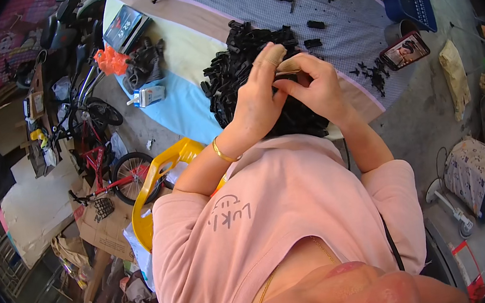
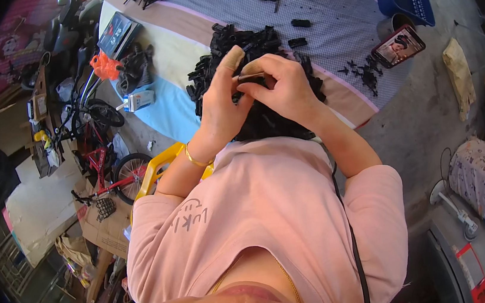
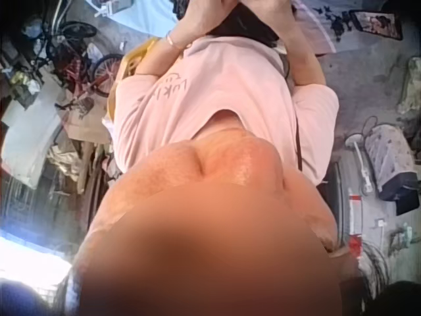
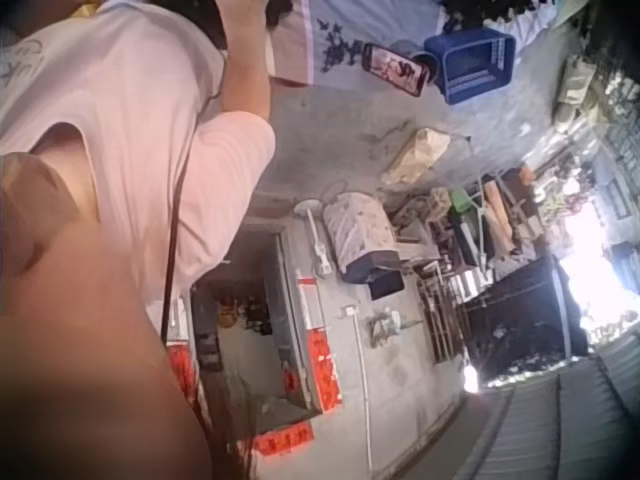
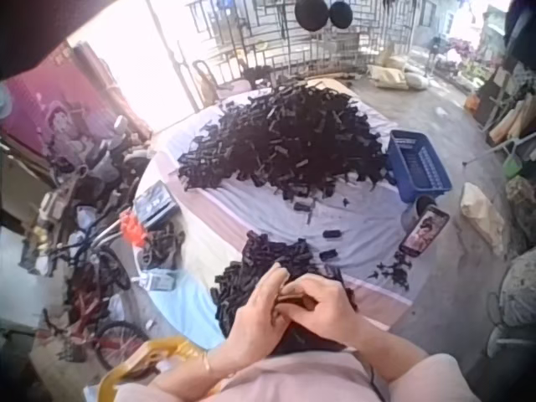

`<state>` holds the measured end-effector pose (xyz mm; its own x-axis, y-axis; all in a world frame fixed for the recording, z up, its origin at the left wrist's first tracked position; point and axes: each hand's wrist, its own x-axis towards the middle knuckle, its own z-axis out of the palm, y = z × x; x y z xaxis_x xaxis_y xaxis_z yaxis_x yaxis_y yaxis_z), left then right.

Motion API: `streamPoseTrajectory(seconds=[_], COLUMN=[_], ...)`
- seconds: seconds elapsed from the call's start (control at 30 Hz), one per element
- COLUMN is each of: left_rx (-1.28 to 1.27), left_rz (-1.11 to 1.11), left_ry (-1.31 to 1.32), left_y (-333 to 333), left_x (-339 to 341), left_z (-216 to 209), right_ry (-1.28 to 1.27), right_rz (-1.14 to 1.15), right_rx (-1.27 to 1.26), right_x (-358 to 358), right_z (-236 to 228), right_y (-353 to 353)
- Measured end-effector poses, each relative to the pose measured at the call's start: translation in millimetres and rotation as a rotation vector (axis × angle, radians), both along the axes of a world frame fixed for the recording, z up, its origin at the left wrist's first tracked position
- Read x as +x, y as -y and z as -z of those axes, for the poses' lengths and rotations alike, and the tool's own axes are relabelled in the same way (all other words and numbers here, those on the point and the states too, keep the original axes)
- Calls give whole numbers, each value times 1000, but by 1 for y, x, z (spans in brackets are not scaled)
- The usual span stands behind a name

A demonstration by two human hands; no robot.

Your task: Manually preparing and separating bunches of synthetic hair extensions at a workbench.

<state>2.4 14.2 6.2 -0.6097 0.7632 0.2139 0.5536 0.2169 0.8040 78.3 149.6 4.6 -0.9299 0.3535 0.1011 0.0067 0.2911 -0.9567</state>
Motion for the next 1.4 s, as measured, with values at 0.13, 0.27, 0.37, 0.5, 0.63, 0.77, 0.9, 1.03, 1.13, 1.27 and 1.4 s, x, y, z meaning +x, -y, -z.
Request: streamPoseTrajectory(seconds=[0.13, 0.27, 0.37, 0.5, 0.63, 0.77, 0.9, 1.03, 1.13, 1.27, 1.4], left_rx=[79, 202, 208, 382, 318, 217, 209, 171, 117, 148, 169], left_rz=[102, 247, 414, 342, 251, 35, 32, -8, -19, -22, -45], left_ry=[140, 753, 1220, 1534, 1516, 1337, 986, 817, 696, 508, 368], left_y=[4, 19, 16, 5, 6, 4, 7, 7, 8, 7, 6], left_x=[-7, -30, -35, -17, -15, -14, -9, -6, -4, -5, -8], left_z=[-16, -16, 2, 4, 5, -7, 5, -1, 3, 13, 20], right_ry=[-52, 0, -98, -81, -82, 24, 98, 76, 94, 90, 282], right_rz=[-21, 34, -167, -204, -247, 54, -27, -37, -51, -59, -92], right_rx=[-71, -519, -670, -652, -511, -406, -254, -196, -137, -126, -311], right_x=[3, 15, 15, 9, 7, 9, 16, 13, 12, 10, 6], right_z=[4, 7, 14, 14, 14, 8, 7, 3, 1, 1, 12], right_y=[-10, -27, -25, -21, -19, -7, -1, 1, 0, 1, 1])
